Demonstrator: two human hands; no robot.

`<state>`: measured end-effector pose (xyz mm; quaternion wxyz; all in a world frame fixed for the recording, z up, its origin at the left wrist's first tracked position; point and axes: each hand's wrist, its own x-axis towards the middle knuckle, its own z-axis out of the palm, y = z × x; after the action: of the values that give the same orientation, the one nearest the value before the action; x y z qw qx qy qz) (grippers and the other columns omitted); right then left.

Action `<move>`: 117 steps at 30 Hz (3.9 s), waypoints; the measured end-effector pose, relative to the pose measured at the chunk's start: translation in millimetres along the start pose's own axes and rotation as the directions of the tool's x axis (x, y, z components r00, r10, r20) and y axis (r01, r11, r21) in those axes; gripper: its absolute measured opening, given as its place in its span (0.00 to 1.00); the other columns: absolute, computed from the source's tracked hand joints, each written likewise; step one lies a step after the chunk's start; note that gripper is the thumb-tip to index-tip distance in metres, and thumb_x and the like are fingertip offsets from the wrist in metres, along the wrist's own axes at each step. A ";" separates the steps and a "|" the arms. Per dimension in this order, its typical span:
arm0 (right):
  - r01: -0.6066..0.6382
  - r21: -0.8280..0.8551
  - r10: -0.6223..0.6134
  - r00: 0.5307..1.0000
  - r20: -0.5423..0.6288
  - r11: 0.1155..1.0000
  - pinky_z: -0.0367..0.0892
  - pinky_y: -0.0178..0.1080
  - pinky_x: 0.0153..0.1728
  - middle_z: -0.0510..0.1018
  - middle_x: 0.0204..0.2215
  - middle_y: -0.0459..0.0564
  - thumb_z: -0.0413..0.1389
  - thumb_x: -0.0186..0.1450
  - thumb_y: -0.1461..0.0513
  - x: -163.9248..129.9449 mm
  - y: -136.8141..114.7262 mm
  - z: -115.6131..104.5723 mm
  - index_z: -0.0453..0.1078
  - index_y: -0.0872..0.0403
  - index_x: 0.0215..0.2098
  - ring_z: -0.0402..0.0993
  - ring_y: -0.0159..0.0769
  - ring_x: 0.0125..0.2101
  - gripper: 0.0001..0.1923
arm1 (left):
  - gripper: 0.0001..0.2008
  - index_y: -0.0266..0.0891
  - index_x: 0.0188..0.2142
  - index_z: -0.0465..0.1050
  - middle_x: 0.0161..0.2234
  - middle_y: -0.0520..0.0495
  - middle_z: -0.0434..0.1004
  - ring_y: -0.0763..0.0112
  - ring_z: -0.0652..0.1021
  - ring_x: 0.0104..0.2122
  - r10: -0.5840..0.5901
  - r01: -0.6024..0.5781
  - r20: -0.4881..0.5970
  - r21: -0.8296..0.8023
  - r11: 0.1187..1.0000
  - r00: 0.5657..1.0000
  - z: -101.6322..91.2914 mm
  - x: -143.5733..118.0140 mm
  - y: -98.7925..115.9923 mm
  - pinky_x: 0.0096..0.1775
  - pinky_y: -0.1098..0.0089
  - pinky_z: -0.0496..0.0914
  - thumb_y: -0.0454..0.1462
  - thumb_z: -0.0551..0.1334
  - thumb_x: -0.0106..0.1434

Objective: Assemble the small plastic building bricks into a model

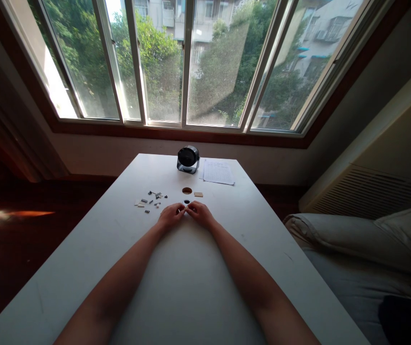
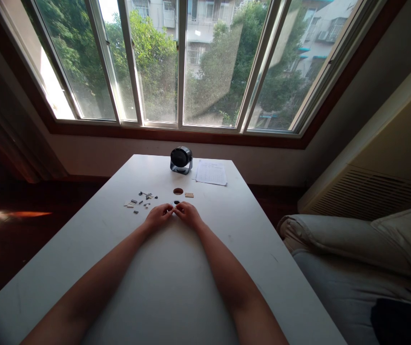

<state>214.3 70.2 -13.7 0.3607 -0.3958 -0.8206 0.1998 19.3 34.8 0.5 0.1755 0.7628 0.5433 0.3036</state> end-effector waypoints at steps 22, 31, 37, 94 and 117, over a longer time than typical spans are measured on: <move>-0.003 -0.001 0.003 1.000 -0.001 1.000 0.62 0.34 0.34 0.75 0.32 0.47 0.57 0.65 0.54 1.0 0.1 0.3 0.74 0.52 0.36 0.67 0.33 0.30 0.10 | 0.12 0.44 0.40 0.76 0.35 0.49 0.78 0.70 0.75 0.33 -0.009 0.009 0.004 0.015 1.000 1.000 -6.0 -2.5 8.2 0.35 0.72 0.65 0.44 0.56 0.64; -0.004 0.007 0.004 1.000 0.000 1.000 0.62 0.34 0.35 0.74 0.32 0.47 0.57 0.65 0.54 0.7 -1.8 -0.9 0.74 0.52 0.35 0.67 0.32 0.31 0.10 | 0.12 0.44 0.40 0.76 0.35 0.50 0.79 0.70 0.75 0.34 -0.023 0.023 0.009 0.029 0.999 1.000 -7.6 -2.6 10.3 0.35 0.73 0.65 0.44 0.56 0.65; -0.015 0.013 0.015 1.000 0.004 1.000 0.62 0.35 0.35 0.75 0.32 0.48 0.57 0.65 0.54 0.3 -4.1 -2.1 0.74 0.52 0.36 0.67 0.33 0.31 0.10 | 0.12 0.44 0.40 0.76 0.35 0.49 0.79 0.69 0.75 0.34 -0.046 0.046 0.009 0.012 0.999 0.999 -9.4 -3.7 14.3 0.36 0.72 0.66 0.44 0.57 0.64; -0.006 -0.006 0.006 1.000 0.011 1.000 0.62 0.35 0.35 0.74 0.32 0.47 0.57 0.65 0.54 0.9 -2.9 -1.2 0.73 0.52 0.35 0.68 0.33 0.31 0.10 | 0.12 0.44 0.41 0.76 0.37 0.48 0.79 0.69 0.76 0.35 -0.035 0.035 0.012 0.017 0.999 0.999 -7.6 -2.5 10.5 0.36 0.72 0.66 0.44 0.57 0.64; 0.006 0.020 -0.005 1.000 -0.010 1.000 0.61 0.34 0.34 0.74 0.31 0.47 0.58 0.64 0.55 0.5 -1.3 0.3 0.74 0.53 0.35 0.67 0.32 0.30 0.10 | 0.12 0.43 0.41 0.76 0.35 0.49 0.79 0.70 0.75 0.32 -0.035 0.035 0.014 0.008 0.999 0.999 -8.5 -3.0 10.5 0.35 0.72 0.65 0.44 0.57 0.64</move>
<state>213.2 69.8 -12.9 0.3692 -0.3909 -0.8179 0.2049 20.7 27.8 12.4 0.1815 0.7559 0.5566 0.2930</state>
